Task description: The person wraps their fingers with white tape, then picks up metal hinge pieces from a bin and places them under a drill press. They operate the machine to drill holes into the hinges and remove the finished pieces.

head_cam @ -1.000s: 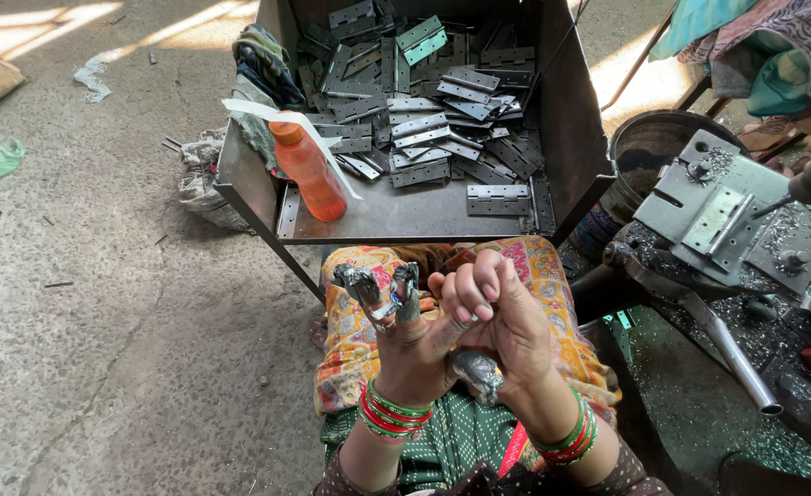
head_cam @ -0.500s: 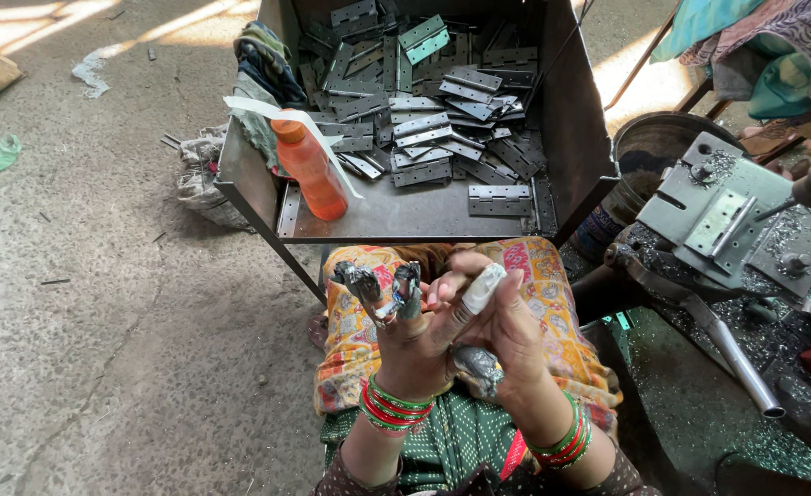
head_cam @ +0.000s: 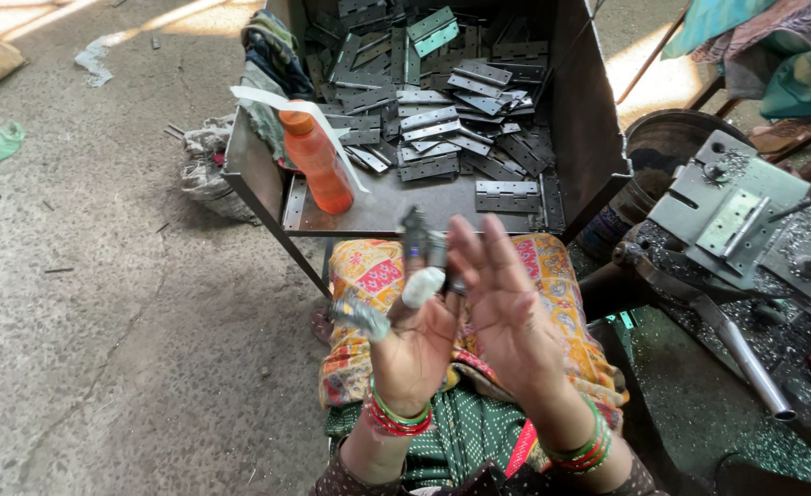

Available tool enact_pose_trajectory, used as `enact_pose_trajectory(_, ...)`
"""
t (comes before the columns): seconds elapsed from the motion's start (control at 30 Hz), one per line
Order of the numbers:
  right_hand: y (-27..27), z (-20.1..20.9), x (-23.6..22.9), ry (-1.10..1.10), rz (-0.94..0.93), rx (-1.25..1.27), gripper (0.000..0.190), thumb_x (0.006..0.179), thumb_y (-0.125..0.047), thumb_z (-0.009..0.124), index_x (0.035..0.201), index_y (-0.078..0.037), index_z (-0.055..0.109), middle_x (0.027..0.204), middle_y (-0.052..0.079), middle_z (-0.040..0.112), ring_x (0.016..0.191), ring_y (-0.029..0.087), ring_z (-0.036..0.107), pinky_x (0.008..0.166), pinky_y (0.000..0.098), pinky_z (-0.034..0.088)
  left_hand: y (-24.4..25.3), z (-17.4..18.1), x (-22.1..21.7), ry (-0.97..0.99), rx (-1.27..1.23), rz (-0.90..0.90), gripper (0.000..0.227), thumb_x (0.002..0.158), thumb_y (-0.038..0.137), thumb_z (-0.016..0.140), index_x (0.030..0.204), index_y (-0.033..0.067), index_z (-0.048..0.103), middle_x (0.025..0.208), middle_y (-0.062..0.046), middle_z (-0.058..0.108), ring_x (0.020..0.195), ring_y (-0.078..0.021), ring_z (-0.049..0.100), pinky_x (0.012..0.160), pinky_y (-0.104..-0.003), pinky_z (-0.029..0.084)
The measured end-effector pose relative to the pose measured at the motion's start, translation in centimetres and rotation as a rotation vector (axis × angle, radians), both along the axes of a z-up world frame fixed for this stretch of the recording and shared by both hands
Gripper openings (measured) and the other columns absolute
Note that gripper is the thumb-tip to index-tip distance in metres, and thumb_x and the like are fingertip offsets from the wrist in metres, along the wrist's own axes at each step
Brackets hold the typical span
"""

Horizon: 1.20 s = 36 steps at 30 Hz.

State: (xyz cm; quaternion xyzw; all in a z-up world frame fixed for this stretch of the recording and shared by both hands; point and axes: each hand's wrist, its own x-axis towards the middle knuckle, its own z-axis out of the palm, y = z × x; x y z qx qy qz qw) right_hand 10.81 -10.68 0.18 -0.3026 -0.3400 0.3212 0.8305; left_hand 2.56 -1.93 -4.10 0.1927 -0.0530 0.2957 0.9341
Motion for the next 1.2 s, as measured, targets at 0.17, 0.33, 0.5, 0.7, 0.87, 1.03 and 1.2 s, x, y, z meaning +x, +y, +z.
enact_pose_trajectory(0.17,-1.6,0.8,1.0,-0.402,-0.369,-0.164,0.067,0.114,-0.050,0.045,0.151,0.006,0.048,0.161,0.023,0.047,0.157,0.031,0.040,0.137,0.0475,0.020,-1.2,1.6,0.3,-0.366,-0.333,-0.178,0.055,0.107,0.052,0.045,0.130,0.0097,0.072,0.169,-0.005,0.034,0.156,-0.0278,0.027,0.131,-0.049,0.020)
enact_pose_trajectory(0.33,-2.6,1.8,1.3,-0.795,-0.490,-0.356,0.056,0.115,-0.046,0.040,0.138,0.000,0.063,0.149,0.018,0.060,0.146,0.031,0.052,0.137,0.0495,0.024,-1.5,1.6,-0.2,-0.155,-0.398,-0.141,0.054,0.103,0.052,0.049,0.127,0.0102,0.073,0.161,-0.002,0.042,0.153,-0.0225,0.030,0.128,-0.046,0.020)
enact_pose_trajectory(0.5,-3.0,2.2,1.2,-0.972,-0.421,-0.320,0.050,0.114,-0.043,0.042,0.133,-0.003,0.065,0.145,0.016,0.063,0.144,0.032,0.056,0.132,0.0509,0.032,-2.1,-0.7,-0.2,-0.258,-0.374,-0.255,0.042,0.108,0.044,0.053,0.122,0.0115,0.076,0.150,-0.005,0.059,0.150,-0.0229,0.039,0.132,-0.046,0.024)
enact_pose_trajectory(0.7,-2.5,1.1,1.0,-1.018,-0.414,-0.324,0.052,0.114,-0.044,0.041,0.135,-0.001,0.062,0.142,0.016,0.064,0.141,0.033,0.057,0.130,0.0522,0.031,-2.3,-4.5,-0.4,-0.204,-0.395,-0.268,0.041,0.108,0.043,0.056,0.122,0.0109,0.076,0.141,-0.005,0.064,0.145,-0.0254,0.046,0.127,-0.048,0.031)
enact_pose_trajectory(0.87,-1.3,-0.8,0.4,-1.065,-0.391,-0.192,0.050,0.113,-0.041,0.034,0.124,-0.006,0.068,0.133,0.013,0.069,0.140,0.035,0.054,0.133,0.0536,0.012,-2.3,-5.5,-0.9,-0.170,-0.356,-0.231,0.049,0.108,0.041,0.055,0.144,0.0087,0.057,0.152,-0.007,0.055,0.136,-0.0198,0.055,0.116,-0.041,0.044)
enact_pose_trajectory(1.03,-1.2,-3.3,-0.3,-0.915,-0.319,-0.108,0.042,0.115,-0.039,0.039,0.103,-0.008,0.064,0.114,0.011,0.073,0.132,0.034,0.061,0.135,0.0565,0.010,-2.3,-5.8,-1.4,-0.158,-0.215,-0.233,0.061,0.115,0.036,0.054,0.166,0.0079,0.033,0.155,-0.009,0.046,0.132,-0.0159,0.058,0.106,-0.035,0.050)
enact_pose_trajectory(1.2,-1.5,-4.7,-0.4,-0.712,-0.304,-0.097,0.036,0.117,-0.035,0.040,0.107,-0.009,0.062,0.114,0.012,0.073,0.132,0.031,0.060,0.132,0.0541,0.022,-2.3,-6.4,-0.7,0.018,-0.039,-0.140,0.055,0.110,0.042,0.054,0.154,0.0090,0.052,0.156,-0.012,0.048,0.140,-0.0200,0.048,0.116,-0.036,0.042)
